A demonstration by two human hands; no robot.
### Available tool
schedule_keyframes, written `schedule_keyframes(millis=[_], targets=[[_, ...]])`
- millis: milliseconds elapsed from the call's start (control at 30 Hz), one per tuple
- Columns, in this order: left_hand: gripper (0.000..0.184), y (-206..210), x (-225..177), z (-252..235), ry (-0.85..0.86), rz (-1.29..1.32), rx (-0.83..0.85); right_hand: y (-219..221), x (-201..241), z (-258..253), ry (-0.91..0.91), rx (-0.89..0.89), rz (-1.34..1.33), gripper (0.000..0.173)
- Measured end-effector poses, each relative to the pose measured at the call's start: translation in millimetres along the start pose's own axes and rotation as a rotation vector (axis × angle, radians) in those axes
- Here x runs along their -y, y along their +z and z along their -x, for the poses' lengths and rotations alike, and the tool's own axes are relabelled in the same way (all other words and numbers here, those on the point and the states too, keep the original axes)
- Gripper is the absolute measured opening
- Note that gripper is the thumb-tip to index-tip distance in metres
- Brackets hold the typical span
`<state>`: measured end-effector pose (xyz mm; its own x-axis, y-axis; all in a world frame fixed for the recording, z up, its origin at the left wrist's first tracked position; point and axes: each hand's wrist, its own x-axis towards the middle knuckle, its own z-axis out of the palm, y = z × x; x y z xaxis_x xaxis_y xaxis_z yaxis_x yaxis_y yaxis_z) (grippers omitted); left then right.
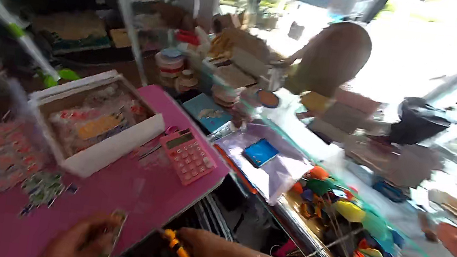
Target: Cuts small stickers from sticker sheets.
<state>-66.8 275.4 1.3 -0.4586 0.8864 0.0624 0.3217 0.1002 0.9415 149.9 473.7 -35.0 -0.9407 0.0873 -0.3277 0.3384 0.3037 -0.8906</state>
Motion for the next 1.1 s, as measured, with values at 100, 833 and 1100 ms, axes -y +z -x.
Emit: schedule_keyframes(millis=[100, 833, 1100], targets=[[0.023, -2, 13, -13, -0.079, -0.042, -0.073, -8, -13, 3, 0.156, 0.163, 0.127, 0.057], [0.03, -6, 29, -25, -0.22, 0.196, 0.214, -1, -2, -20, 0.397, 0.2, 0.03, 0.042], [0.03, -6, 28, -26, -0.23, 0.174, 0.219, -1, -1, -21, 0.399, 0.182, 0.024, 0.043]])
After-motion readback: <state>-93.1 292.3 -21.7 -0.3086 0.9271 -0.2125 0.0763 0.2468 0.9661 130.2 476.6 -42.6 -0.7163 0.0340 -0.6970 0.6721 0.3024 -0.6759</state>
